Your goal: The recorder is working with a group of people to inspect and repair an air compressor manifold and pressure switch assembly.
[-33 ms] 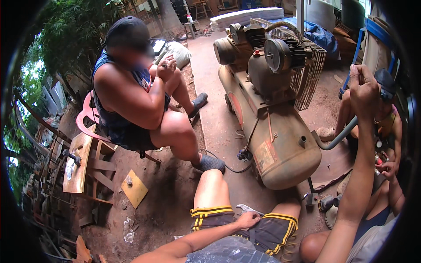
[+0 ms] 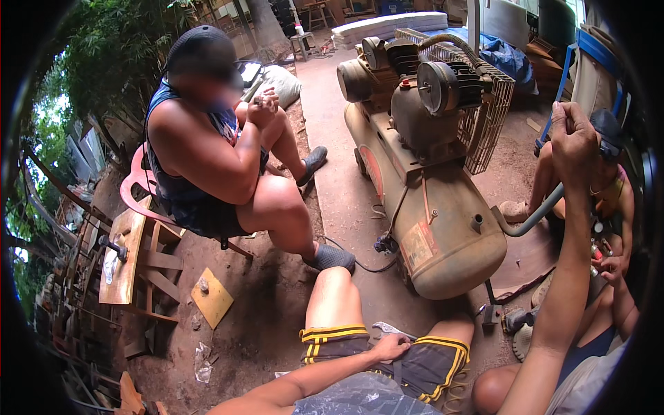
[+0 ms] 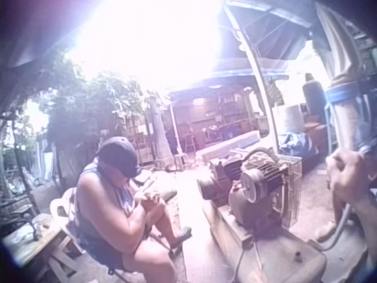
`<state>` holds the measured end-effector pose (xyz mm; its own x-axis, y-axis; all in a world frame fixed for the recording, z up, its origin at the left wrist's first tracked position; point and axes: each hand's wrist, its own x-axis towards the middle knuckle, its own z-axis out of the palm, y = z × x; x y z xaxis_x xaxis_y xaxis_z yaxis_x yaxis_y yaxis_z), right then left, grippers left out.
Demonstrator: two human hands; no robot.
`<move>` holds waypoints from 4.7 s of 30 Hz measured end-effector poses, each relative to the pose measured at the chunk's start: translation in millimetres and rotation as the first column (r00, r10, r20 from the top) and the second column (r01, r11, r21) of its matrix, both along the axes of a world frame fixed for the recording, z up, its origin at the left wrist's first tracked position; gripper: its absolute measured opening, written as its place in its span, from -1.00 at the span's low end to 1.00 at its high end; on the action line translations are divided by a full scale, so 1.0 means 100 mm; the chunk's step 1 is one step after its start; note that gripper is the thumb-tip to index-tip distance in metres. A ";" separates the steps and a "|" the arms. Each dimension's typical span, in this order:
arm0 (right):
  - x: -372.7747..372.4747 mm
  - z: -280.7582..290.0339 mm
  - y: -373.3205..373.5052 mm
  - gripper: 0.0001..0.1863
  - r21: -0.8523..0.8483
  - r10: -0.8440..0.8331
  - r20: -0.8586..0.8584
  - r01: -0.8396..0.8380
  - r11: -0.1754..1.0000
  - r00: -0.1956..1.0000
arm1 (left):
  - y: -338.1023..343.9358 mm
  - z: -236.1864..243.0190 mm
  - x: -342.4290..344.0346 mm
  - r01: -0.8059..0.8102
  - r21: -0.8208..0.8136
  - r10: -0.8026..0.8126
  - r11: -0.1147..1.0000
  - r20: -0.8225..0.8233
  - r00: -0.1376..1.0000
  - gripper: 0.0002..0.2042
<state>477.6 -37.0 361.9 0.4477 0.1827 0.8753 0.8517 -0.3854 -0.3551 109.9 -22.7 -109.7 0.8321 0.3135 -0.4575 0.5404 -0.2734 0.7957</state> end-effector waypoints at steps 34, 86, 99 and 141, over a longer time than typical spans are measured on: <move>-0.03 0.00 0.02 -0.77 0.043 -0.004 0.037 0.002 0.999 0.999 | 0.01 -0.05 0.05 -0.033 -0.015 0.033 0.999 -0.018 0.999 -0.61; -0.04 0.01 0.02 -0.78 0.062 -0.005 0.059 0.001 0.998 0.998 | -0.01 0.19 0.07 -0.199 -0.003 0.199 0.980 0.001 0.980 -0.62; 0.14 -0.06 0.00 -0.78 0.031 0.038 0.049 -0.040 0.999 0.998 | 0.60 0.28 -0.17 -0.581 -0.371 0.662 0.724 0.141 0.736 -0.53; 0.08 -0.09 -0.03 -0.80 0.111 0.053 0.056 -0.059 0.992 0.997 | 0.25 0.39 -0.48 -0.240 0.224 0.256 0.944 -0.042 0.966 -0.61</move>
<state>485.8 -39.6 352.9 0.3921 0.1048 0.9139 0.8894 -0.2970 -0.3476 62.0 2.1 -70.4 0.6841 0.6032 -0.4101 0.6648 -0.2844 0.6908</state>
